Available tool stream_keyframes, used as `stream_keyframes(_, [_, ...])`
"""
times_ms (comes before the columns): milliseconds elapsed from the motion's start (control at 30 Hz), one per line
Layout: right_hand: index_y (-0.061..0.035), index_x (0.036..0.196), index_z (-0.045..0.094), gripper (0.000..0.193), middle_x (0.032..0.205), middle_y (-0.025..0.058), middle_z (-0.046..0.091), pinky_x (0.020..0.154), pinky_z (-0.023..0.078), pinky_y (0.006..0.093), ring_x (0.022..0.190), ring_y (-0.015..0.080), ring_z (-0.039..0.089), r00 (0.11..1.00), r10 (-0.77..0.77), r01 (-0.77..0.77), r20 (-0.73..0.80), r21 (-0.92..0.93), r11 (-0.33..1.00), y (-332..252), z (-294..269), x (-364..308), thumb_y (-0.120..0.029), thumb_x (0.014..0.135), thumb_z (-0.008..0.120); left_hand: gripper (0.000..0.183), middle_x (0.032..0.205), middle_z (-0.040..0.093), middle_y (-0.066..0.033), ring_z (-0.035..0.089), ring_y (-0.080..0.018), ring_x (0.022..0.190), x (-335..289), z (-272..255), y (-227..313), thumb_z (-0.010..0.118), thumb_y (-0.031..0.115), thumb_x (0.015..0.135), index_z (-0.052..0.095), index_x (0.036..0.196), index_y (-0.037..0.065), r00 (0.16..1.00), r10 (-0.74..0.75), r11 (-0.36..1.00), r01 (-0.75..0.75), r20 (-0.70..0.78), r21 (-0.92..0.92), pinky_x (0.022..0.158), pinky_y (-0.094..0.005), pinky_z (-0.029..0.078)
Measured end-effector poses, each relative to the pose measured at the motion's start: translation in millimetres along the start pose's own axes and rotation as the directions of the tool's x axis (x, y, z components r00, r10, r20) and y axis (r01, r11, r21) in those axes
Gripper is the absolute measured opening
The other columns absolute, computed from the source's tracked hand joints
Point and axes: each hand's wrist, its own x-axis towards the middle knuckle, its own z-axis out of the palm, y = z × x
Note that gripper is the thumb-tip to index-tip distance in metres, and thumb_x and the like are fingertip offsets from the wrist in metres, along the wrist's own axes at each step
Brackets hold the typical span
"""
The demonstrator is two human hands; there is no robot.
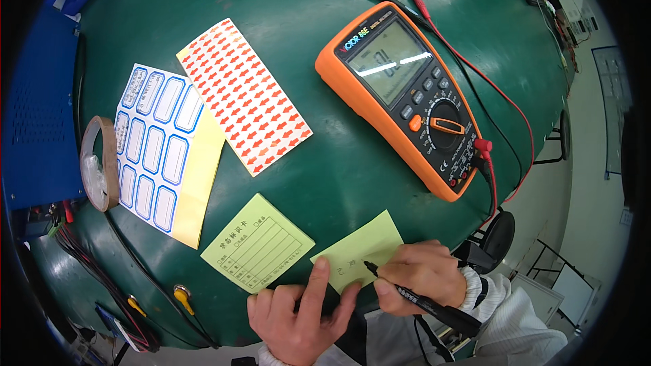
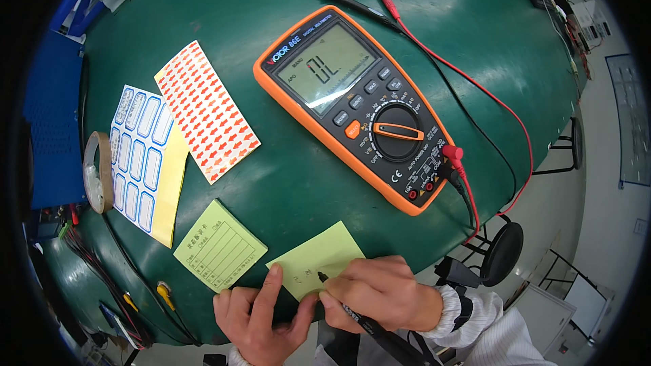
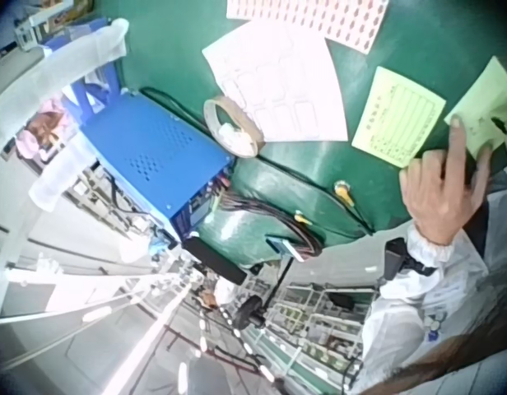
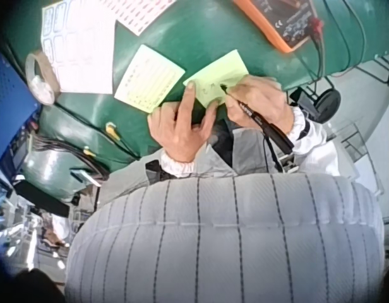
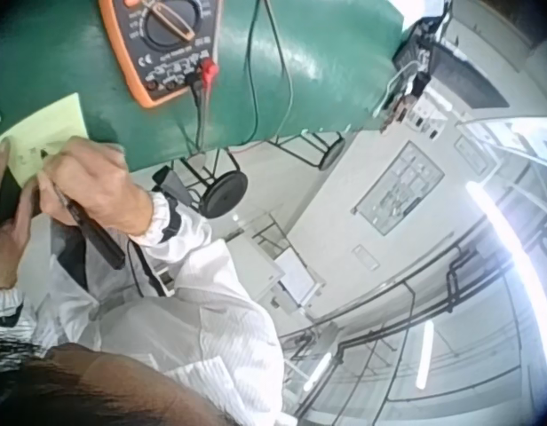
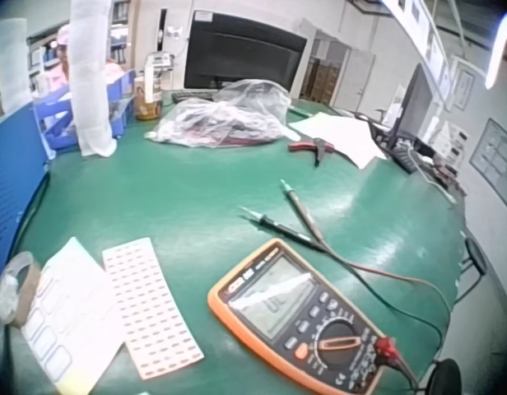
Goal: Write on a status label, attach it to an electronic device, and test the device's voltage output using a power supply.
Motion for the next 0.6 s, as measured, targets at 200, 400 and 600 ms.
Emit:
stream_keyframes(200, [-0.0002,0.093,0.062,0.023,0.070,0.0111,0.064,0.045,0.049,0.0300,0.049,0.0227,0.062,0.998,-0.025,0.024,0.063,0.008,1.000,-1.4,-3.4,3.6,-0.007,0.076,0.075,0.054,0.070,0.041,-0.0027,0.041,-0.0213,0.060,-0.4,-2.2,0.6,0.084,0.036,0.071,0.070,0.118,0.012,1.000,0.005,1.000,-0.005,-0.002,0.016,0.055,-0.0370,0.031])
stream_keyframes(400, [0.0010,0.092,0.061,0.023,0.072,0.0114,0.064,0.046,0.049,0.0297,0.051,0.0230,0.063,0.998,-0.019,0.018,0.058,0.006,1.000,-1.8,-2.1,1.8,-0.005,0.075,0.075,0.054,0.070,0.040,-0.0028,0.040,-0.0212,0.059,-1.1,-2.6,-0.2,0.084,0.036,0.072,0.070,0.118,0.012,1.000,0.007,1.000,-0.007,-0.004,0.016,0.055,-0.0368,0.031])
stream_keyframes(600, [0.0008,0.091,0.061,0.021,0.072,0.0118,0.064,0.047,0.050,0.0301,0.051,0.0231,0.063,0.999,-0.013,0.013,0.037,0.003,1.000,-1.7,0.5,1.4,-0.006,0.077,0.075,0.054,0.070,0.040,-0.0026,0.040,-0.0210,0.059,-1.8,-2.0,-0.6,0.084,0.037,0.072,0.070,0.118,0.013,1.000,0.006,1.000,-0.006,0.003,0.018,0.055,-0.0366,0.031])
